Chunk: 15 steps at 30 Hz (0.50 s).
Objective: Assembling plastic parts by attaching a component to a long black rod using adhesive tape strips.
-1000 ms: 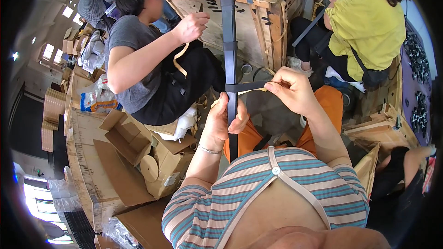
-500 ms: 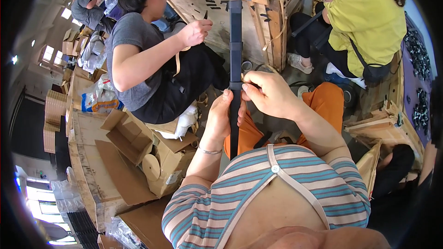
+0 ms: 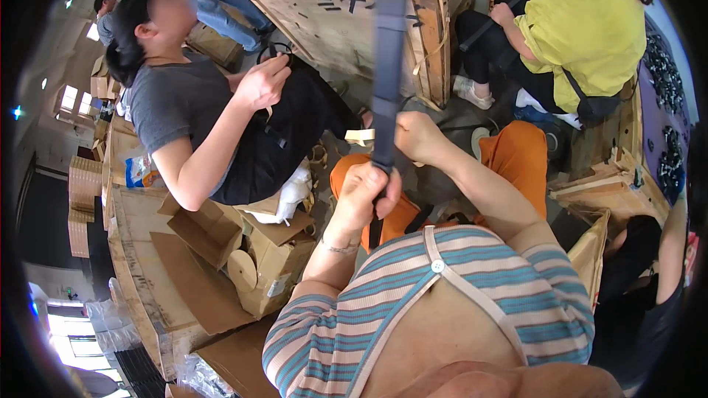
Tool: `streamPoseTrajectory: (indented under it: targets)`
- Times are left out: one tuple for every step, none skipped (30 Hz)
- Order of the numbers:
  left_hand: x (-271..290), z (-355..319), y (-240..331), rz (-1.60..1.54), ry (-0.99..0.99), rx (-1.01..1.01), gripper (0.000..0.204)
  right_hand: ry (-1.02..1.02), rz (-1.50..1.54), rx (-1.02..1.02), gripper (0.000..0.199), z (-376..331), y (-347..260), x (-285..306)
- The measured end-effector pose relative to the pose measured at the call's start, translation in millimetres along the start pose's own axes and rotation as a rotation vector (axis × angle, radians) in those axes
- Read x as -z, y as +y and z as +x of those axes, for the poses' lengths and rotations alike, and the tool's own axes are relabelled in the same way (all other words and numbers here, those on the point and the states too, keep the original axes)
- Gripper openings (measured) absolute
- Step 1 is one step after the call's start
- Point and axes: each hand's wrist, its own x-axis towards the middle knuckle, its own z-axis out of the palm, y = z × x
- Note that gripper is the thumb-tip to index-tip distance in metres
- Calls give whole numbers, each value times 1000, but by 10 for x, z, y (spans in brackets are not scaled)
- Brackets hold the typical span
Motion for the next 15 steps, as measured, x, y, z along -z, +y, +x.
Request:
streamPoseTrajectory:
  targets:
    - [-45, -42, 47, 76, -114, -98, 52, -135, 8, -248, 18, 0, 12, 4]
    - [-79, 4, 90, 77, -136, -69, 55, -32, 21, 121, 18, -47, 227, -94]
    - [-51, 125, 98, 32, -145, -13, 56, -44, 11, 129, 18, -17, 431, -27]
    - [-43, 134, 119, -177, -165, 63, 56, -93, 211, 93, 18, -64, 403, -10]
    - [9, 162, 141, -382, -195, 132, 56, -133, 406, 64, 19, -58, 231, 12]
    - [42, 150, 153, -418, -168, 155, 55, -180, 487, 43, 19, -109, 49, 96]
    - [71, 159, 138, -419, -172, 153, 55, -178, 483, 44, 19, -136, -73, 130]
    - [100, 166, 107, -423, -190, 162, 55, -204, 604, 78, 20, -158, -164, 151]
    - [118, 175, 87, -426, -209, 171, 56, -229, 724, 113, 22, -163, -209, 158]
    - [107, 178, 71, -431, -189, 193, 56, -274, 736, 204, 28, -146, -219, 174]
    - [101, 189, 63, -434, -194, 191, 56, -272, 731, 204, 28, -153, -247, 160]
    - [97, 200, 59, -429, -173, 223, 57, -178, 542, 364, 25, -163, -295, 131]
    - [106, 229, 68, -420, -156, 253, 57, -82, 347, 524, 22, -157, -354, 136]
    - [115, 241, 61, -423, -173, 247, 58, -166, 330, 462, 21, -163, -387, 215]
    - [131, 235, 35, -419, -183, 242, 58, -161, 323, 469, 21, -153, -371, 225]
